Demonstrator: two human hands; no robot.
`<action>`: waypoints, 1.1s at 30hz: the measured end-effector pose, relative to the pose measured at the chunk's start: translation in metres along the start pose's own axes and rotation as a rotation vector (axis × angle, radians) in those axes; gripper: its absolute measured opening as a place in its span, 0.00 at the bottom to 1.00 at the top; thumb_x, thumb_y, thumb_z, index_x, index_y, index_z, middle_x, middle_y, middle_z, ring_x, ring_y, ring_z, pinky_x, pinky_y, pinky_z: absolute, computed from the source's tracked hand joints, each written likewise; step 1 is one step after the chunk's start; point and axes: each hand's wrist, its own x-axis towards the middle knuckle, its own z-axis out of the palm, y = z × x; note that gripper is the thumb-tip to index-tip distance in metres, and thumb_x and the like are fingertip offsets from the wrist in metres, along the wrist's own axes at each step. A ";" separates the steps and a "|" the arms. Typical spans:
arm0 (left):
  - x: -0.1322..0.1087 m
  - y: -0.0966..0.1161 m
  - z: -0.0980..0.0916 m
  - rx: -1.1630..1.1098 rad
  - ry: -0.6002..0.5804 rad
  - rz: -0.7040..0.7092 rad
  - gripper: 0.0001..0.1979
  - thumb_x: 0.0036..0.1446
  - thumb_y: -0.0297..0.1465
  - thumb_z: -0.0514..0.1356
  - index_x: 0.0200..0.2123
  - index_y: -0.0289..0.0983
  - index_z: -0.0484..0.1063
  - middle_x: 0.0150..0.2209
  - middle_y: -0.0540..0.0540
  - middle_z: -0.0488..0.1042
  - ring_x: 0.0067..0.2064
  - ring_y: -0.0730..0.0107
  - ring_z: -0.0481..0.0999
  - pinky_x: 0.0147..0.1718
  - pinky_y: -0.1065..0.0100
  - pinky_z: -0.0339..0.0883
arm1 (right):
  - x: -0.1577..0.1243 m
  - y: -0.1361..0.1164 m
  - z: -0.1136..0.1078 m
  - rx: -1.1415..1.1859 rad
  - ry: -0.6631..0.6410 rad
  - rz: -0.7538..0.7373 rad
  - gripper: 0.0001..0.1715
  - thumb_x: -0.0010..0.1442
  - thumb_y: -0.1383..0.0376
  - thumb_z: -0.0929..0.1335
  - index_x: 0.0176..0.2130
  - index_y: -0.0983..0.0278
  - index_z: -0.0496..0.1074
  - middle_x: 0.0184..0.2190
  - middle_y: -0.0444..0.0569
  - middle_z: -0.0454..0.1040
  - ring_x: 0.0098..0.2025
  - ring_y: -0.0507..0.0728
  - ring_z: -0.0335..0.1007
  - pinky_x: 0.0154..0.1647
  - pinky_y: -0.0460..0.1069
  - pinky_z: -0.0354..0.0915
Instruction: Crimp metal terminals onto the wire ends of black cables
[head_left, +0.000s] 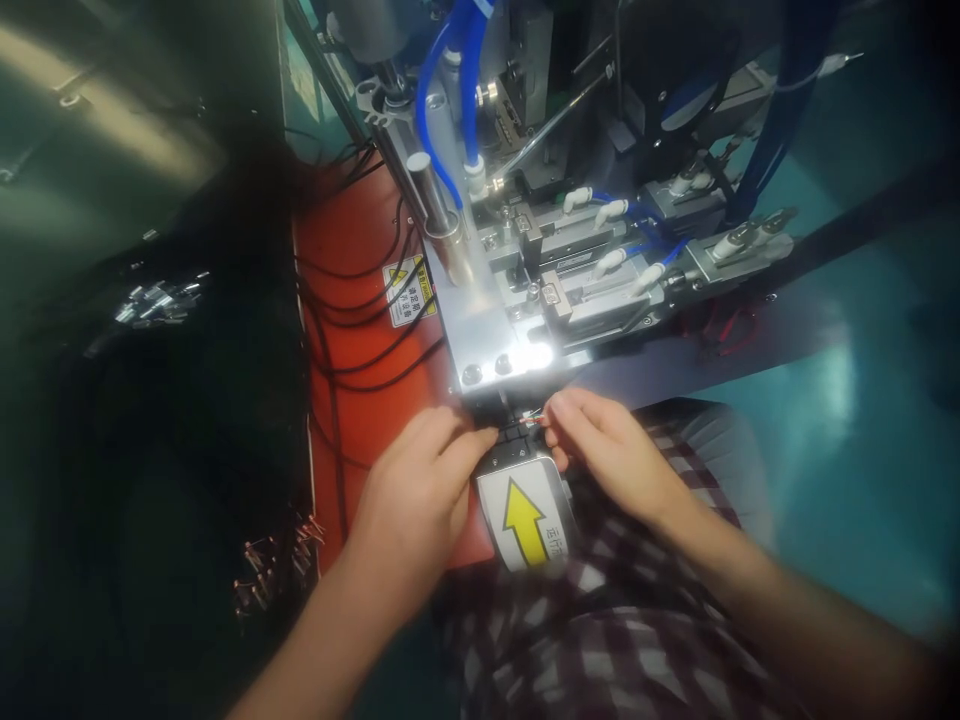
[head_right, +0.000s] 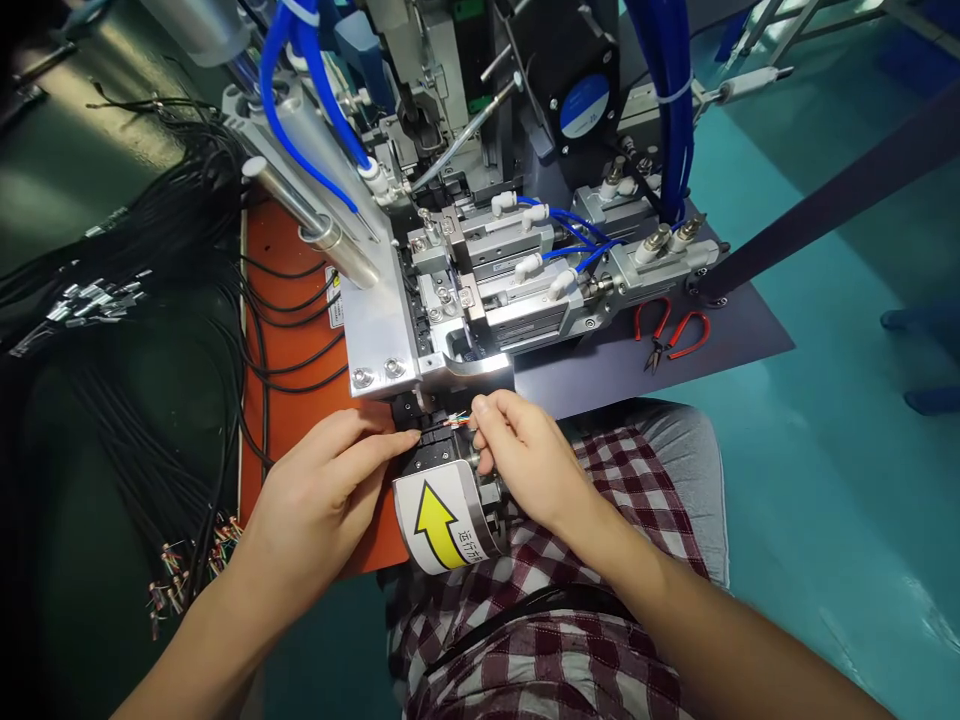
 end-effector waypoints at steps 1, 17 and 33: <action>0.000 0.000 0.000 -0.002 -0.001 -0.002 0.13 0.60 0.19 0.52 0.40 0.28 0.77 0.34 0.40 0.73 0.36 0.63 0.73 0.32 0.65 0.72 | 0.000 0.002 0.001 -0.078 -0.003 -0.026 0.22 0.66 0.52 0.59 0.28 0.62 0.63 0.23 0.41 0.64 0.25 0.52 0.61 0.28 0.48 0.58; -0.001 0.000 -0.001 0.004 -0.009 0.002 0.13 0.61 0.20 0.51 0.41 0.33 0.75 0.34 0.42 0.74 0.36 0.66 0.73 0.32 0.68 0.72 | 0.007 0.002 0.004 -0.151 -0.016 -0.294 0.18 0.66 0.63 0.60 0.24 0.61 0.59 0.23 0.42 0.60 0.27 0.52 0.57 0.29 0.47 0.56; -0.002 -0.005 0.001 -0.099 0.057 0.006 0.12 0.62 0.19 0.52 0.40 0.35 0.74 0.38 0.43 0.77 0.40 0.69 0.76 0.37 0.69 0.72 | 0.011 0.004 -0.002 -0.292 -0.014 -0.400 0.15 0.65 0.64 0.61 0.26 0.62 0.61 0.23 0.43 0.61 0.28 0.53 0.59 0.31 0.48 0.57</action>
